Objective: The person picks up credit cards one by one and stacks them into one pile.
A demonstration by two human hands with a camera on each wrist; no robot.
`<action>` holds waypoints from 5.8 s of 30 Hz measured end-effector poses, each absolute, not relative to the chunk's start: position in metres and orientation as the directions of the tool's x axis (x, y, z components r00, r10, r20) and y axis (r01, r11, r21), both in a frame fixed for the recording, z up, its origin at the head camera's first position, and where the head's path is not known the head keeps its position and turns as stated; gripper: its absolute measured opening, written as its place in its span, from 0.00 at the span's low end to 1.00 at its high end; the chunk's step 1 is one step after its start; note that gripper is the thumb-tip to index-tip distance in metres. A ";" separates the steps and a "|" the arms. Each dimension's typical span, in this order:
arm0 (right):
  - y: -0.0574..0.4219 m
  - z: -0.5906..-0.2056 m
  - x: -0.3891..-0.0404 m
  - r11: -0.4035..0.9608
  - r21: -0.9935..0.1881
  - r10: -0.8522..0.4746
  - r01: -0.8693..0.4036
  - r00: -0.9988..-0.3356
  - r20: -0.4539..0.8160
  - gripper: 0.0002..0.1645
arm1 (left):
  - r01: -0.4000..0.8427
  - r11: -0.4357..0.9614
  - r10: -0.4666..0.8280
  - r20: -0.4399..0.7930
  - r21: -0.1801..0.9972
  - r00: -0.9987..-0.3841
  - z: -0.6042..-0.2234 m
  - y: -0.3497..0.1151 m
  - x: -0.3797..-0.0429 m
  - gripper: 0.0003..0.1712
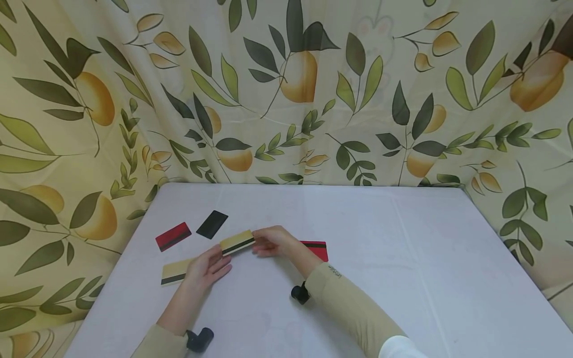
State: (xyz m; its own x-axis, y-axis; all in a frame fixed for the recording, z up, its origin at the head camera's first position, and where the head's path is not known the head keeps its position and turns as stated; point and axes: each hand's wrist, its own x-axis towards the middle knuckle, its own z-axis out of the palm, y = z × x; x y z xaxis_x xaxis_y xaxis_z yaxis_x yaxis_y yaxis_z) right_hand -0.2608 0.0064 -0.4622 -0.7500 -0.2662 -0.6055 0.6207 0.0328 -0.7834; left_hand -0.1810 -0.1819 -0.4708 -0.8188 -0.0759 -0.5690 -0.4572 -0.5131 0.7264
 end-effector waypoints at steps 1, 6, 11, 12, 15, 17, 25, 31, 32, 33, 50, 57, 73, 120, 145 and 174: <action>0.007 -0.462 -0.261 0.029 -0.786 -0.266 0.618 -0.753 -0.602 0.16 | -0.456 -0.505 -0.078 -0.565 0.733 -0.821 -0.470 -0.181 -0.181 0.30; 0.012 -0.461 -0.260 0.028 -0.791 -0.250 0.612 -0.762 -0.598 0.17 | -0.450 -0.458 -0.091 -0.545 0.766 -0.834 -0.466 -0.174 -0.183 0.30; 0.017 -0.457 -0.258 0.021 -0.800 -0.232 0.600 -0.775 -0.588 0.19 | -0.432 -0.460 -0.105 -0.531 0.776 -0.841 -0.462 -0.167 -0.186 0.30; 0.018 -0.456 -0.257 0.020 -0.803 -0.227 0.596 -0.779 -0.584 0.19 | -0.428 -0.463 -0.110 -0.530 0.776 -0.841 -0.461 -0.165 -0.186 0.30; 0.021 -0.454 -0.255 0.015 -0.810 -0.209 0.586 -0.790 -0.576 0.19 | -0.420 -0.469 -0.118 -0.526 0.777 -0.842 -0.460 -0.162 -0.188 0.30; 0.025 -0.452 -0.254 0.008 -0.812 -0.200 0.584 -0.794 -0.574 0.20 | -0.414 -0.465 -0.117 -0.518 0.783 -0.848 -0.459 -0.159 -0.189 0.30; 0.041 -0.448 -0.246 -0.001 -0.829 -0.163 0.559 -0.818 -0.552 0.20 | -0.406 -0.441 -0.100 -0.493 0.800 -0.864 -0.457 -0.144 -0.192 0.29; 0.055 -0.445 -0.241 -0.026 -0.839 -0.136 0.544 -0.833 -0.536 0.21 | -0.419 -0.427 -0.072 -0.492 0.801 -0.868 -0.455 -0.133 -0.193 0.29; 0.057 -0.444 -0.240 -0.033 -0.839 -0.132 0.543 -0.835 -0.535 0.21 | -0.421 -0.425 -0.068 -0.492 0.801 -0.868 -0.454 -0.131 -0.193 0.29; 0.059 -0.444 -0.239 -0.040 -0.839 -0.128 0.543 -0.836 -0.534 0.21 | -0.423 -0.429 -0.061 -0.493 0.798 -0.868 -0.454 -0.129 -0.193 0.29; 0.104 -0.441 -0.223 -0.027 -0.844 -0.054 0.536 -0.843 -0.534 0.22 | -0.481 -0.347 0.000 -0.513 0.805 -0.858 -0.457 -0.093 -0.197 0.28; 0.120 -0.443 -0.216 -0.047 -0.849 -0.033 0.527 -0.850 -0.526 0.23 | -0.493 -0.305 0.042 -0.505 0.815 -0.862 -0.464 -0.077 -0.197 0.30; 0.152 -0.450 -0.206 -0.022 -0.842 0.011 0.539 -0.842 -0.540 0.24 | -0.525 -0.224 0.115 -0.513 0.821 -0.851 -0.471 -0.050 -0.196 0.30; 0.171 -0.468 -0.206 0.260 -0.862 0.056 0.436 -0.898 -0.437 0.19 | -0.533 -0.017 0.142 -0.525 0.846 -0.839 -0.482 -0.035 -0.207 0.29; 0.169 -0.469 -0.206 0.269 -0.867 0.048 0.419 -0.905 -0.422 0.16 | -0.449 0.013 0.053 -0.449 0.893 -0.892 -0.481 -0.029 -0.202 0.28; 0.145 -0.444 -0.213 0.102 -0.875 -0.034 0.474 -0.877 -0.479 0.22 | -0.525 -0.235 0.044 -0.530 0.818 -0.847 -0.457 -0.111 -0.204 0.25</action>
State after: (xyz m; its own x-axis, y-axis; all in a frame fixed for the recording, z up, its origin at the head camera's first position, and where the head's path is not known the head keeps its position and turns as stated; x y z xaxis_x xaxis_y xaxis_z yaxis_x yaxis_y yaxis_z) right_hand -0.2125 0.1448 -0.4444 -0.8772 -0.0343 -0.4788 0.4735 0.1020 -0.8749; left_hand -0.2044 -0.1110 -0.4568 -0.8468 0.0439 -0.5301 -0.5245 -0.2349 0.8184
